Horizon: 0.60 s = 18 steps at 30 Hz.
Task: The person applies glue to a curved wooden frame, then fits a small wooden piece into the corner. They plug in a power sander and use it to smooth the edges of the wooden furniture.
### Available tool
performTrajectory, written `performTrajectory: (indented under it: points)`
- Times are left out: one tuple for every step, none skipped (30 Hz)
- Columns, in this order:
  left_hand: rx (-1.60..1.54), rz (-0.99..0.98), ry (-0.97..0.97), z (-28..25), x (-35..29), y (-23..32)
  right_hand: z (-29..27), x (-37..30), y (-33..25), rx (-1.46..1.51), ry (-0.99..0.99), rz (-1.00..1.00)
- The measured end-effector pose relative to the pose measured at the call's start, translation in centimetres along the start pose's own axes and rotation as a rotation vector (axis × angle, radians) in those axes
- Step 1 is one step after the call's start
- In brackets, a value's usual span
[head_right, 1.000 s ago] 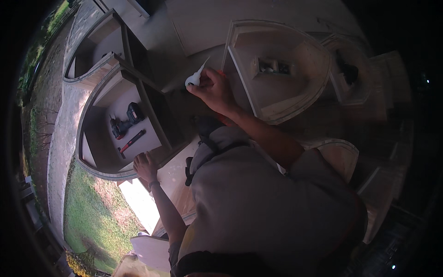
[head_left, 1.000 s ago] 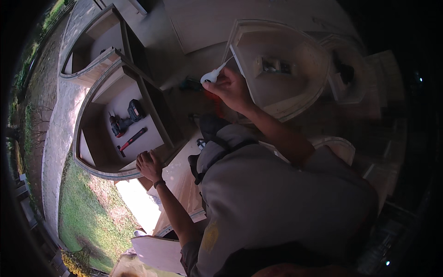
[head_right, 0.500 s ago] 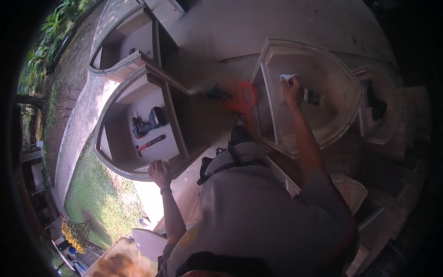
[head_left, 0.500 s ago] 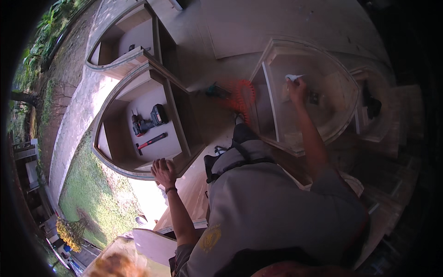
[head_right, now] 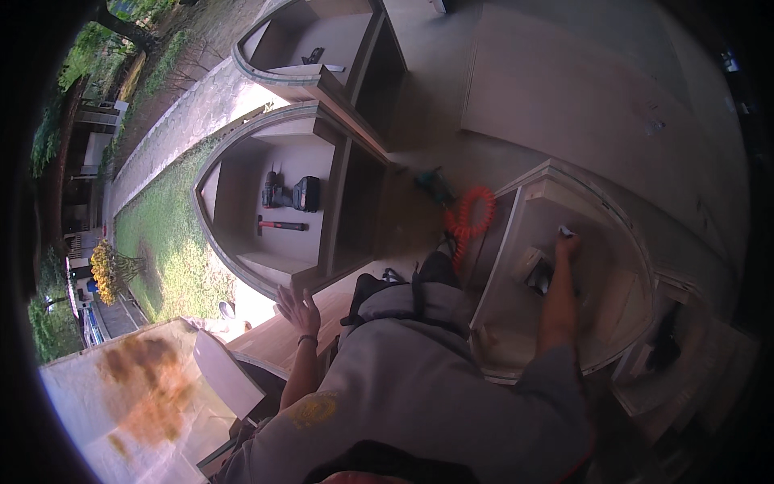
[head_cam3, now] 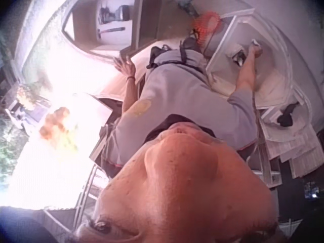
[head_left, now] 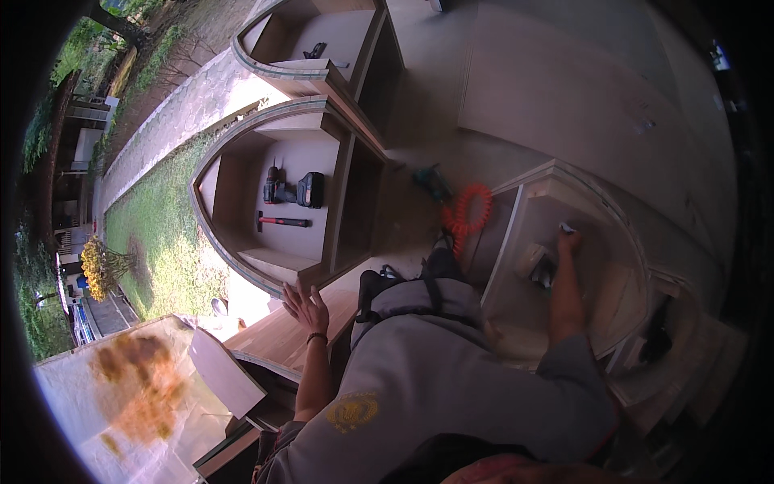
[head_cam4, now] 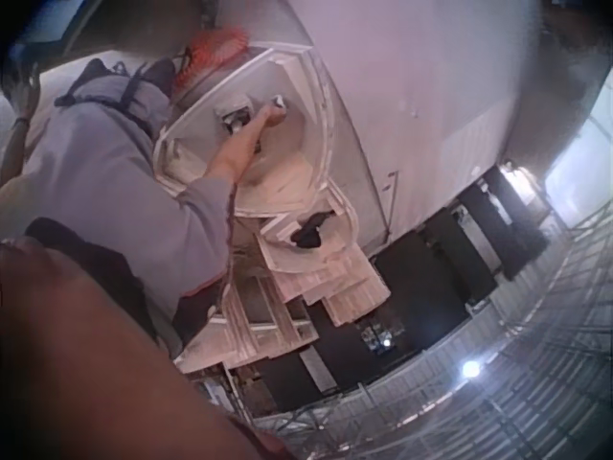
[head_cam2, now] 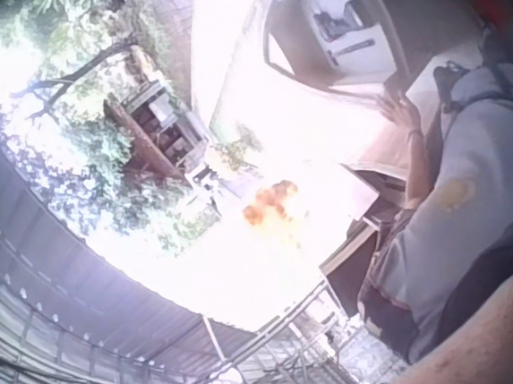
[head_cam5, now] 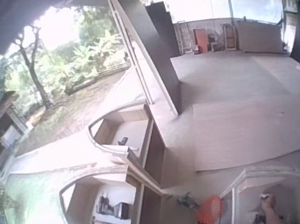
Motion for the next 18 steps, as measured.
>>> performTrajectory:
  points:
    - [0.013, -0.027, -0.015, 0.0, -0.9, 0.8, 0.0, 0.5, 0.2, -0.032, -0.048, 0.004]
    - [0.028, -0.053, -0.031, 0.0, -1.6, 1.4, 0.2, 0.6, 0.2, -0.026, -0.015, -0.031]
    - [0.024, -0.063, -0.080, 0.3, -2.3, 1.9, 0.5, 1.4, 1.3, -0.035, 0.029, -0.074]
    - [0.050, -0.070, -0.086, 0.4, -2.4, 2.4, 0.7, 1.8, 1.8, -0.030, 0.064, -0.113]
    - [0.057, -0.064, -0.092, 0.6, -2.3, 2.9, 0.8, 2.3, 2.6, -0.045, 0.032, -0.114]
    - [0.073, -0.066, -0.094, 0.6, -2.3, 2.8, 1.2, 2.3, 2.5, -0.058, -0.011, -0.120]
    - [0.085, -0.062, -0.097, 0.6, -2.0, 3.0, 1.4, 2.3, 2.5, -0.072, -0.049, -0.122]
    - [0.097, -0.059, -0.100, 0.5, -1.6, 3.2, 1.6, 2.2, 2.3, -0.079, -0.035, -0.135]
    - [0.093, -0.044, -0.086, 0.4, -1.1, 3.5, 1.6, 1.8, 2.5, -0.089, -0.022, -0.143]
    - [0.066, -0.054, -0.106, 0.3, -0.3, 4.3, 1.2, 1.6, 2.9, -0.099, -0.002, -0.150]
    - [0.054, -0.047, -0.097, -0.1, 0.1, 4.8, 1.4, 1.6, 2.3, -0.059, -0.066, -0.142]
    - [0.042, -0.034, -0.102, -0.2, 0.8, 5.2, 1.5, 1.8, 2.1, -0.032, -0.128, -0.128]
    - [0.039, -0.023, -0.106, -0.1, 1.5, 5.9, 1.3, 1.7, 1.7, -0.005, -0.187, -0.105]
    - [0.039, -0.009, -0.109, -0.1, 2.2, 6.5, 1.2, 1.3, 1.1, -0.031, -0.182, -0.123]
    - [0.044, 0.008, -0.118, -0.2, 2.6, 7.1, 0.7, 0.1, 0.2, -0.062, -0.181, -0.134]
    - [0.031, 0.016, -0.120, -0.2, 2.9, 8.2, 0.2, 0.5, 0.9, -0.105, -0.159, -0.147]
    - [0.019, 0.026, -0.121, -0.3, 3.3, 9.2, -0.2, 0.7, 1.4, -0.092, -0.152, -0.183]
    - [-0.017, 0.044, -0.121, 0.1, 4.1, 10.5, -0.1, 2.4, 3.5, -0.083, -0.119, -0.222]
Point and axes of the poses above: each hand's wrist, its own x-axis towards the middle knuckle, its own z-axis out of the palm, y = z × x, the point moved 3 cm from there along x, towards the middle knuckle
